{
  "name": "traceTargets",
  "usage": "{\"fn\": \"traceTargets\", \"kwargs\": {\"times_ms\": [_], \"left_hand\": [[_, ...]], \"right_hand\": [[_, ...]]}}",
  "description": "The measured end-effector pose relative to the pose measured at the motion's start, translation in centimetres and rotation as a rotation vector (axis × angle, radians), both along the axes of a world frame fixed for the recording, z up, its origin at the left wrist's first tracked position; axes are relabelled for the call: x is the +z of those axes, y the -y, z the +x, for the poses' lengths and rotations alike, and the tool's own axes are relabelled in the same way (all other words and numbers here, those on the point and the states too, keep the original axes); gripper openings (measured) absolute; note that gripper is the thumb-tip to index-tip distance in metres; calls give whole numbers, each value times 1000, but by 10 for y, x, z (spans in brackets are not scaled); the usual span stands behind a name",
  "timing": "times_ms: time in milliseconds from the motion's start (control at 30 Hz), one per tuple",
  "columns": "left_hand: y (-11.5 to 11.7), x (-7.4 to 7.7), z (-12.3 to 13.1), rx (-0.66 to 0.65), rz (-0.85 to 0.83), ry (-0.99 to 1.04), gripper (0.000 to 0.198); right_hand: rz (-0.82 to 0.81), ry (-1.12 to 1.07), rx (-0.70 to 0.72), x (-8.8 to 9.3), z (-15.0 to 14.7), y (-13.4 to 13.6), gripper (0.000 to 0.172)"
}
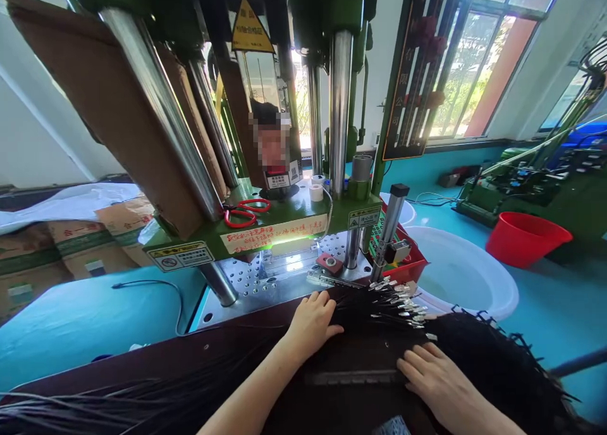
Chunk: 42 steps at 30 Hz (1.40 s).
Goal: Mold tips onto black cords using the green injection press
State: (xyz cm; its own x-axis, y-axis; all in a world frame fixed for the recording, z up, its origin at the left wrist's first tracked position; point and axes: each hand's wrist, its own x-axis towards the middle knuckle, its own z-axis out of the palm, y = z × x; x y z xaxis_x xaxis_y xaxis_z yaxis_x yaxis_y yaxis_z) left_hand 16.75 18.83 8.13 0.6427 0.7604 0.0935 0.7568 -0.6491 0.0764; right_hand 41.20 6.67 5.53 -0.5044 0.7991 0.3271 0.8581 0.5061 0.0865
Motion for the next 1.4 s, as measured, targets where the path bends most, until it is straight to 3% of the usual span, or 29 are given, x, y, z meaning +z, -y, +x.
{"fn": "traceTargets", "kwargs": {"times_ms": [133,267,433,533,700,767,867,967,1067,1133,1200,1267,1333,1400], "left_hand": [[15,0,3,27,65,-12,33],[25,14,0,55,63,104,31],[17,36,-10,43,-219,353,19],[17,40,-11,29,-137,220,21],[36,55,-10,33,203,-14,19],[41,67,-14,79,195,15,17],[40,83,-25,74,3,146,20],[34,82,-36,60,-127,347,20],[31,67,-40,128,-127,491,25],[34,54,-39,160,-124,545,26],[40,39,-35,177,-129,577,26],[49,22,-29,182,-156,582,25],[59,4,-22,177,-212,560,23],[66,-10,-14,160,-297,506,21]], "right_hand": [[-6,-105,-34,-6,-23,-12,26],[-75,-279,-60,4,-41,-9,45],[-133,-474,21,15,-57,-1,39],[-121,-535,72,15,-64,-2,34],[49,-627,201,20,-82,-9,27],[181,-667,277,27,-92,-14,27],[301,-601,357,33,-108,-25,38],[89,-448,230,26,-115,-44,50],[-259,-402,46,12,-114,-62,63],[-405,-469,30,7,-110,-67,67],[-499,-724,84,8,-106,-65,76],[-607,-1218,221,15,-99,-61,79],[-687,-1818,339,26,-88,-56,64],[-673,-2264,315,37,-74,-52,43]]}}
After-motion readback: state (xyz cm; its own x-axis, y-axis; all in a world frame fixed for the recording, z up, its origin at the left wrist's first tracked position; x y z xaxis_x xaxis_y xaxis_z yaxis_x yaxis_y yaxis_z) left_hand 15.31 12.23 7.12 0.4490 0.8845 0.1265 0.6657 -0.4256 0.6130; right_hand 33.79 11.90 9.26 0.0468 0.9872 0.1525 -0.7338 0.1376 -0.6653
